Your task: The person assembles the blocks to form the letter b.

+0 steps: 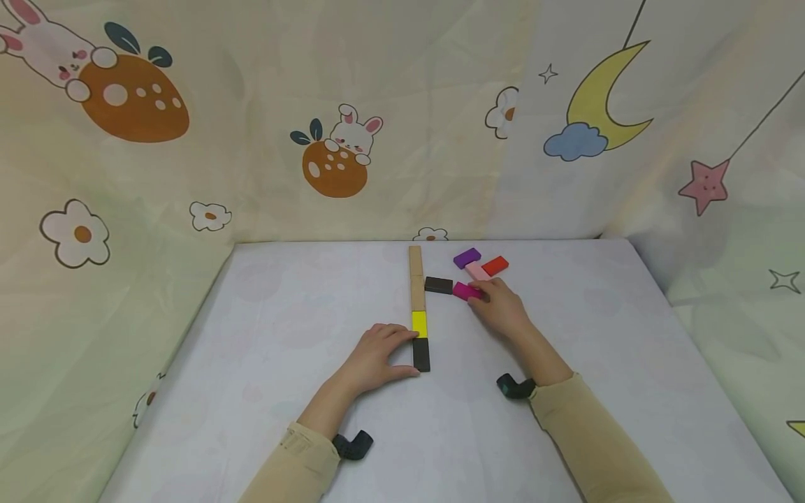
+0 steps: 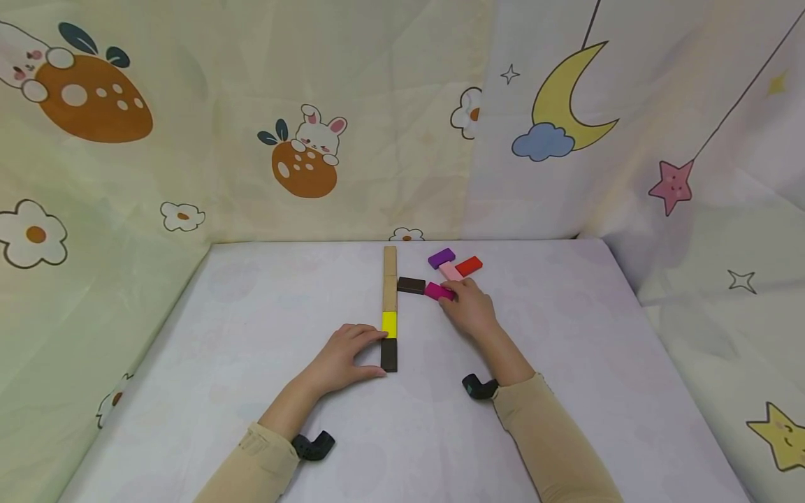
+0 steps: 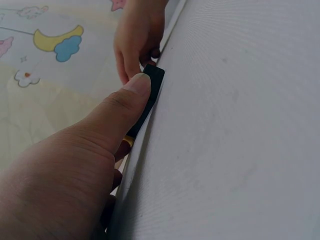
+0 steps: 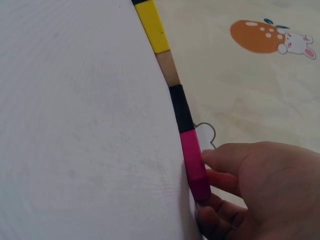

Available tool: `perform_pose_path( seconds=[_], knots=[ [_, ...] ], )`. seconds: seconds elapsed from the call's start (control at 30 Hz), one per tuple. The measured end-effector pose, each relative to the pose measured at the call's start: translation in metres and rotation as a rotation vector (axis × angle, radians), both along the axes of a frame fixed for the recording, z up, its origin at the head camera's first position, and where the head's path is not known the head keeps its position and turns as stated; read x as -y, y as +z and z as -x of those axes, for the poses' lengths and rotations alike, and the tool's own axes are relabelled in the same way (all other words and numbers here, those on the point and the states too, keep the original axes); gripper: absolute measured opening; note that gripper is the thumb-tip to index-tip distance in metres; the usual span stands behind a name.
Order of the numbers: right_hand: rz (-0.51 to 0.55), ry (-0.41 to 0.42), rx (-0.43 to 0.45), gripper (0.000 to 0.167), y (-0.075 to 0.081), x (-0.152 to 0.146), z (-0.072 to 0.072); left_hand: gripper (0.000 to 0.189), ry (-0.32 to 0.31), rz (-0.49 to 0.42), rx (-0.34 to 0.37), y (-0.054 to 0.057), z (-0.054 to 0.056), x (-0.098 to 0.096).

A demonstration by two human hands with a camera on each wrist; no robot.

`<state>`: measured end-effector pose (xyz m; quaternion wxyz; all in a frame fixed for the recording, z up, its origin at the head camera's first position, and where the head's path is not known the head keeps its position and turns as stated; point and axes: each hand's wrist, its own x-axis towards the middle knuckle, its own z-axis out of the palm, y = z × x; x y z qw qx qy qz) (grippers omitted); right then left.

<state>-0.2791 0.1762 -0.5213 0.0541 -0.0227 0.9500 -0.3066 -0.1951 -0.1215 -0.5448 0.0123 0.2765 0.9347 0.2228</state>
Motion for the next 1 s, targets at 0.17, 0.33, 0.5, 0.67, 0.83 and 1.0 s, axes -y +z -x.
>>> perform_pose_path(
  seconds=[0.17, 0.33, 0.5, 0.67, 0.83, 1.0],
  knots=[
    [0.097, -0.071, -0.047, 0.036, -0.002, -0.006, 0.002, 0.069, -0.008, -0.008, -0.015, 0.0, 0.0, 0.0],
    [0.166, -0.13, -0.119, 0.031, -0.003, -0.013, 0.003, 0.07, -0.004, 0.0, -0.008, -0.001, 0.0, 0.001],
    [0.182, -0.157, -0.124, 0.034, -0.004, -0.018, 0.005, 0.07, -0.004, 0.01, -0.008, -0.001, 0.0, 0.001],
    [0.177, -0.184, -0.077, 0.042, -0.002, -0.018, 0.01, 0.07, 0.001, 0.011, 0.011, 0.0, 0.001, 0.001],
    [0.127, -0.201, -0.029, 0.047, -0.001, -0.015, 0.017, 0.07, 0.002, 0.01, 0.021, 0.0, 0.001, 0.001],
    [0.044, -0.201, -0.018, 0.045, -0.003, -0.013, 0.023, 0.07, 0.006, 0.005, 0.032, -0.001, 0.001, 0.002]
  ],
)
